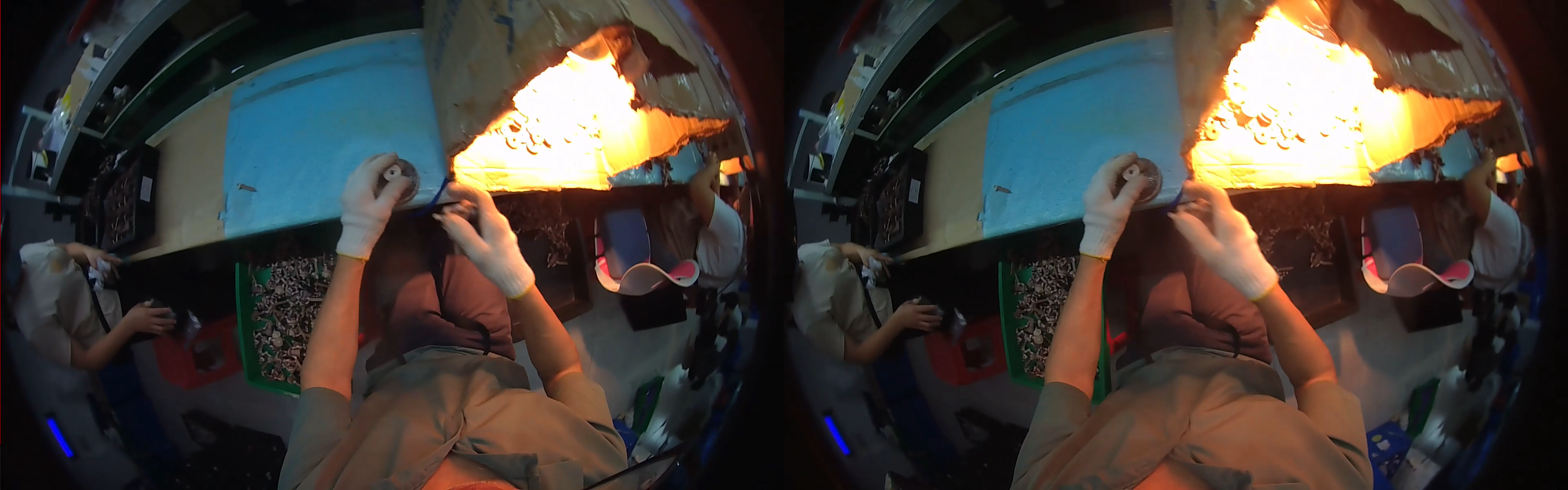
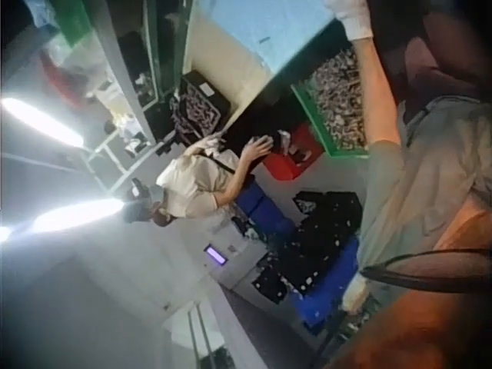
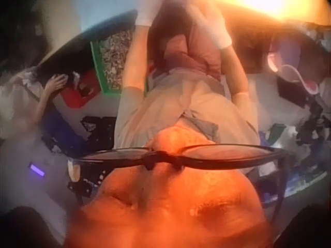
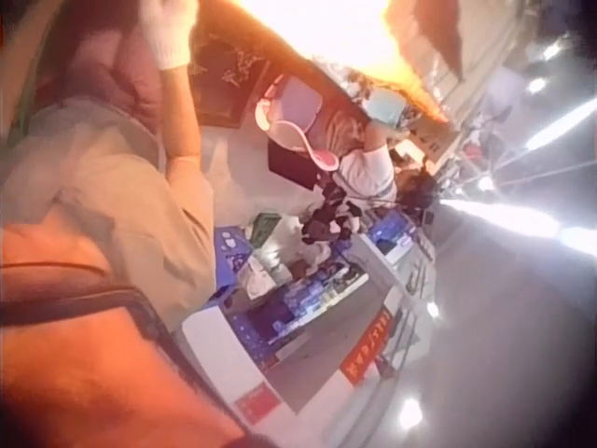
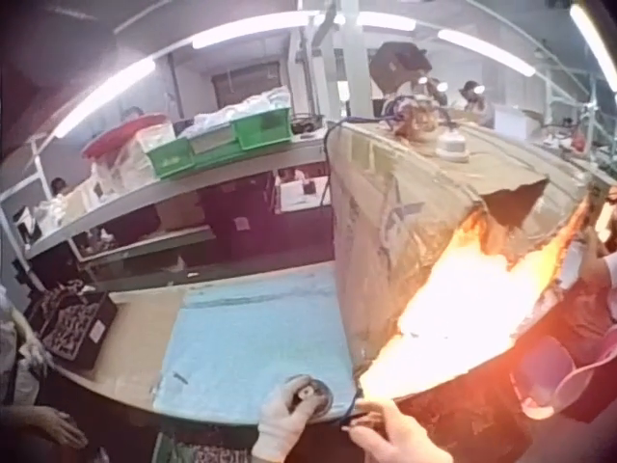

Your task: The person assembles small plastic and metal components by hand, taking parts from a cardboard box and placing the finished work in a green plastic tray.

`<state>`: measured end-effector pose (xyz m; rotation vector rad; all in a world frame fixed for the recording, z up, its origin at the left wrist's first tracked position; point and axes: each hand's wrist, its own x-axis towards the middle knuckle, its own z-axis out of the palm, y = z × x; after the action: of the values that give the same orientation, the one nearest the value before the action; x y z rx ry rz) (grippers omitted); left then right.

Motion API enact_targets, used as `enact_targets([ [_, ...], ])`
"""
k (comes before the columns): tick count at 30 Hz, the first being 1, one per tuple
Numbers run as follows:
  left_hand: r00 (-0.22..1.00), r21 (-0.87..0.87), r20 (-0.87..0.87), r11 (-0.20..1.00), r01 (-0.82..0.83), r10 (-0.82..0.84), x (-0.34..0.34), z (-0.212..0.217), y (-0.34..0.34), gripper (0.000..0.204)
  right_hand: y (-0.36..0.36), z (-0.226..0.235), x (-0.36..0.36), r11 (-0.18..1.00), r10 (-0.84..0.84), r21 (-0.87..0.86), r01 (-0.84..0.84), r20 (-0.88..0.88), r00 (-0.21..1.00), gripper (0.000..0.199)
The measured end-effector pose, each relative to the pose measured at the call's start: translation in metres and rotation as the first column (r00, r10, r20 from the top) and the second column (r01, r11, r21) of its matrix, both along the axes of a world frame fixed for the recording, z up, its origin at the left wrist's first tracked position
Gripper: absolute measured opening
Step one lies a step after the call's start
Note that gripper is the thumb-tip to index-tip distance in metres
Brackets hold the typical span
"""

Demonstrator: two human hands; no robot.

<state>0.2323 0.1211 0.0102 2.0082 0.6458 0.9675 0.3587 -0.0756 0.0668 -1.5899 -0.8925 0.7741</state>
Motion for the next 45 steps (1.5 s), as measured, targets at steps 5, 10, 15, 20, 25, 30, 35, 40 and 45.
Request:
enact_targets([
  [5,1.000,0.026,-0.006,0.999,-0.027,0.027,-0.001,-0.002,0.003,0.041,0.091,0.039,-0.014,0.974,0.019,-0.202,0.098,0.508,0.861,0.053],
  [10,0.997,0.104,-0.028,0.992,-0.070,0.073,-0.006,-0.007,0.008,0.034,0.129,0.037,-0.014,0.896,0.259,-0.439,0.060,0.629,0.733,0.050],
  [15,1.000,0.094,0.007,0.995,0.017,-0.018,0.008,0.004,0.006,0.029,0.132,0.048,-0.001,0.938,0.346,-0.346,-0.034,0.923,0.165,0.027],
  [20,0.984,-0.007,0.109,0.990,-0.144,0.144,-0.017,0.004,-0.009,0.045,0.135,0.039,-0.009,0.871,0.460,-0.490,0.033,0.838,0.294,0.035],
  [25,0.862,-0.623,0.433,0.778,0.076,0.263,0.009,0.045,-0.021,0.037,0.136,0.044,-0.001,0.839,0.515,-0.543,0.020,0.806,0.290,0.035],
  [30,0.806,-0.563,0.527,0.822,0.092,0.270,0.023,0.046,-0.013,0.026,0.153,0.027,-0.007,0.792,0.597,-0.608,0.051,0.789,0.146,0.033],
  [35,0.858,-0.543,0.492,0.822,0.171,0.146,0.033,0.040,-0.011,0.026,0.139,0.040,-0.004,0.869,0.480,-0.493,0.043,0.861,0.169,0.022],
  [40,0.963,-0.377,0.256,0.926,0.017,0.086,0.029,0.038,-0.016,0.039,0.125,0.009,-0.001,0.947,0.292,-0.322,0.002,0.861,0.417,0.025],
  [45,0.965,-0.392,0.158,0.910,-0.134,0.211,-0.001,0.047,-0.022,0.053,0.115,0.034,-0.014,0.976,0.139,-0.213,0.036,0.748,0.649,0.032],
])
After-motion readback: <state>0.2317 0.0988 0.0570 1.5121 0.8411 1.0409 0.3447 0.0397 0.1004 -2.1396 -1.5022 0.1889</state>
